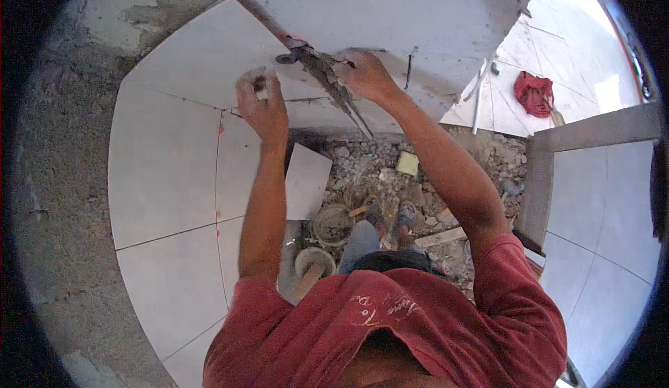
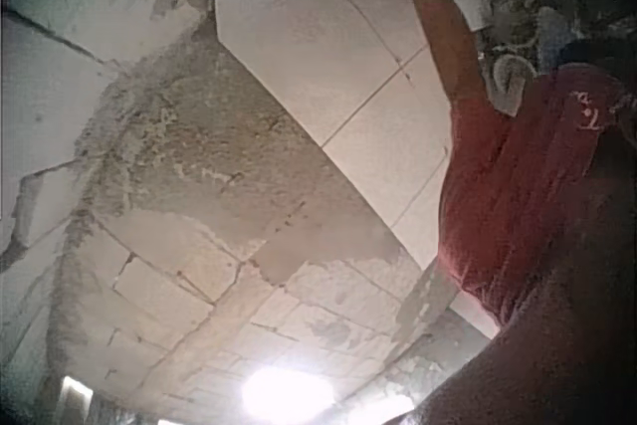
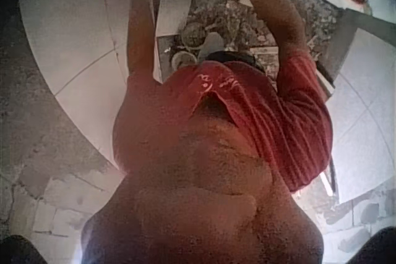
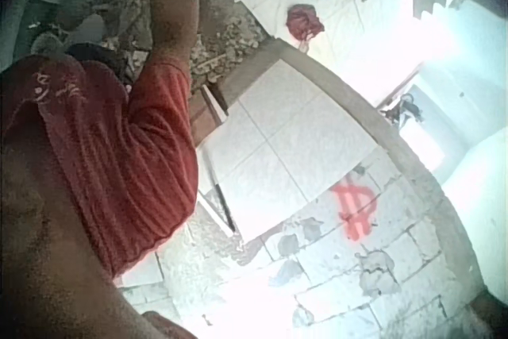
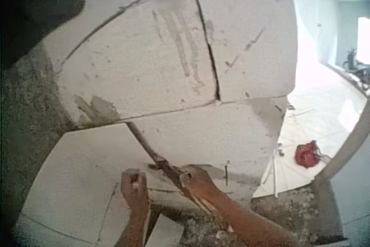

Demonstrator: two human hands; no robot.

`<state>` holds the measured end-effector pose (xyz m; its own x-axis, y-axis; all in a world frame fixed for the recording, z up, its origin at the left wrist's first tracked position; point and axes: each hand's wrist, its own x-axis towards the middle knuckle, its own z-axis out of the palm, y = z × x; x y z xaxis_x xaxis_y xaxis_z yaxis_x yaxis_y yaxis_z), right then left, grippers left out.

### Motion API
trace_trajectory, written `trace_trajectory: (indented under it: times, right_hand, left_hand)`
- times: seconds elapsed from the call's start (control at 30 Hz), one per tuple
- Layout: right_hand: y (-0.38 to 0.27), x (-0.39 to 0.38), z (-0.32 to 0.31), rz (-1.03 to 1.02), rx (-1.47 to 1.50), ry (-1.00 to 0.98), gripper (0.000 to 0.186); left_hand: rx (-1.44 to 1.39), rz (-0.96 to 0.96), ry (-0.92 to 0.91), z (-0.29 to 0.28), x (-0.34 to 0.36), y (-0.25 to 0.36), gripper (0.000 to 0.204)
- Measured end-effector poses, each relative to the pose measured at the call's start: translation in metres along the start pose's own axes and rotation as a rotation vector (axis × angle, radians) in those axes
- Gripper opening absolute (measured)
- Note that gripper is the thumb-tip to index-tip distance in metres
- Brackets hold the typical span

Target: Applying grout or mortar to a wall gap between tiles using a trowel and smoothing it by hand.

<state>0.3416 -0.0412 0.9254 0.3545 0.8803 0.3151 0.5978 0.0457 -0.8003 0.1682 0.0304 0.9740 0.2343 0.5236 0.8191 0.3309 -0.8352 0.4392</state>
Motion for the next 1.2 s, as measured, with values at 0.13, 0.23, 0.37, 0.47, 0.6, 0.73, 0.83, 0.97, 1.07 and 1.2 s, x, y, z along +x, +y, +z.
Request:
trace_trajectory:
  times: [0.13, 0.23, 0.37, 0.47, 0.6, 0.73, 0.83, 0.97, 1.07, 1.2]
  right_hand:
    - [-0.024, 0.005, -0.001, 0.101, 0.096, -0.04, 0.024]
    - [-0.034, 0.007, -0.002, -0.103, -0.241, 0.092, 0.025]
    - [-0.043, 0.009, -0.003, -0.053, -0.385, 0.035, 0.027]
    - [-0.049, 0.011, -0.001, -0.334, -0.371, 0.136, 0.028]
    - [-0.049, 0.014, -0.004, -0.272, -0.327, 0.011, 0.028]
    - [-0.04, 0.013, -0.008, -0.287, -0.379, -0.007, 0.027]
    - [-0.042, 0.013, -0.007, -0.324, -0.32, -0.011, 0.026]
    - [-0.037, 0.016, -0.003, -0.306, -0.309, -0.076, 0.027]
    - [-0.029, 0.016, -0.004, -0.438, -0.258, -0.034, 0.03]
    - [-0.01, 0.015, 0.0, -0.425, -0.342, -0.084, 0.04]
  left_hand:
    - [-0.225, -0.335, 0.026, 0.006, -0.02, -0.003, 0.012]
    - [-0.391, -0.583, 0.039, 0.016, -0.019, 0.0, 0.012]
    - [-0.341, -0.557, 0.028, 0.02, -0.019, -0.008, 0.013]
    - [-0.315, -0.529, 0.036, 0.022, -0.017, -0.012, 0.017]
    - [-0.398, -0.475, 0.068, 0.033, -0.012, -0.011, 0.019]
    - [-0.286, -0.512, 0.047, 0.04, -0.003, 0.006, 0.023]
    - [-0.209, -0.443, 0.123, 0.051, -0.001, 0.0, 0.03]
    - [-0.109, -0.418, 0.127, 0.059, -0.004, -0.013, 0.031]
    - [-0.165, -0.551, 0.066, 0.062, -0.005, -0.009, 0.032]
    - [-0.016, -0.42, 0.169, 0.066, -0.006, -0.003, 0.032]
